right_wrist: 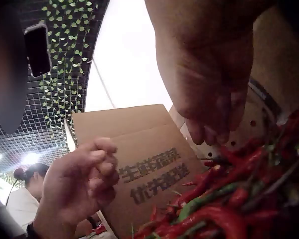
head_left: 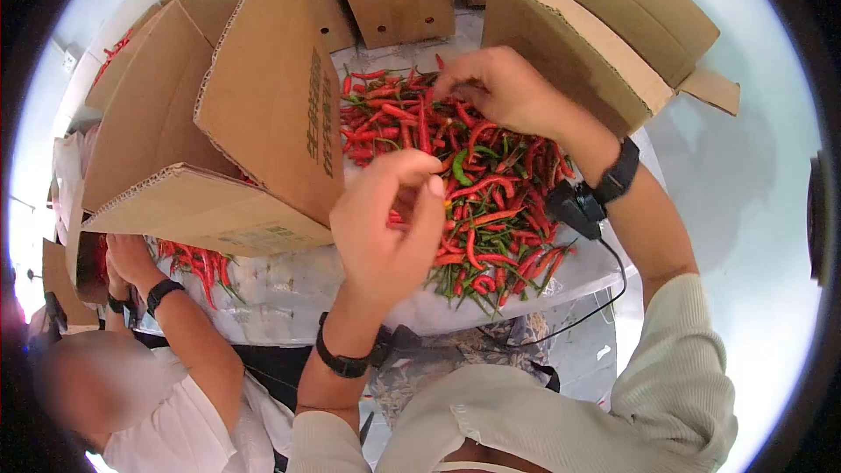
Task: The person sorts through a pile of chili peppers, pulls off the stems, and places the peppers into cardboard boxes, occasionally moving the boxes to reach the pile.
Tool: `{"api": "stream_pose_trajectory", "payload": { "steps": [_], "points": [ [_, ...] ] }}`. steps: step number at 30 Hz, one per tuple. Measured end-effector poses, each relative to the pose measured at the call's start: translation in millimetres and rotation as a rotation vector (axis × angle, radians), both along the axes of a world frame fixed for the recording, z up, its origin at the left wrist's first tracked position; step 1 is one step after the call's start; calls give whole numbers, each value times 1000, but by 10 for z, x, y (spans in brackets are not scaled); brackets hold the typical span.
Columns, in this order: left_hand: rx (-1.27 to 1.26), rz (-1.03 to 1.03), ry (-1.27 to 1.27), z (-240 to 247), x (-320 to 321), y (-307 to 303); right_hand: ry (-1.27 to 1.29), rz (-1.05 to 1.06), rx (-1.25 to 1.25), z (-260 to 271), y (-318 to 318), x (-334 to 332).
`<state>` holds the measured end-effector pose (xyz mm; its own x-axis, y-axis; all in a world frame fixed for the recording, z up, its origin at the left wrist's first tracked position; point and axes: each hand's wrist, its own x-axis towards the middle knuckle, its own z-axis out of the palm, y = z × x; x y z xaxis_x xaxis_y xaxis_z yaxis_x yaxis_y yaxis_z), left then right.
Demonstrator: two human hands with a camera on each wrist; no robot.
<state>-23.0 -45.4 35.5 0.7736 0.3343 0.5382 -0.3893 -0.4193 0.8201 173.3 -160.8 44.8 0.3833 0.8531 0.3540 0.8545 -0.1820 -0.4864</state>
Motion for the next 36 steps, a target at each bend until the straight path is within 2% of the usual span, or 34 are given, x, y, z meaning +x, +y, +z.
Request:
{"api": "stream_pose_trajectory", "payload": {
  "steps": [2,3,6,9,11,12,15,16,20,23,24,29,32,33,35,36],
  "points": [
    [-145,-65,114,-86,122,40,-31,-61,83,-38,-197,-76],
    [-113,-83,141,-67,151,43,-38,-96,131,-68,-261,-91],
    [-82,-108,233,-27,215,23,237,-274,123,-101,-369,-101],
    [-210,-120,309,-77,363,55,21,-317,118,-31,-170,-229],
    [-376,-150,372,-201,429,130,-147,-311,-34,11,9,-359],
    [-369,-153,378,-231,411,143,-183,-287,-185,-2,68,-421],
    [-463,-155,514,-318,352,125,-298,-249,-239,-259,129,-449],
    [-527,-218,497,-366,356,136,-281,-266,-271,-215,112,-439],
    [-645,-245,427,-388,338,141,140,-296,-30,-127,-23,-424],
    [-671,-239,346,-313,323,84,796,-105,85,-8,-189,-555],
    [-668,-245,317,-290,309,73,883,-80,131,-4,-236,-621],
    [-686,-282,226,-275,273,98,968,-67,207,-17,-280,-754],
    [-690,-381,190,-291,262,146,1011,-36,188,20,-302,-808],
    [-777,-366,193,-270,258,125,1025,-24,175,13,-322,-809],
    [-953,-336,192,-168,265,58,732,-199,171,-40,-368,-719],
    [-951,-416,207,-179,259,80,582,-280,166,-66,-396,-660]
  ]
}}
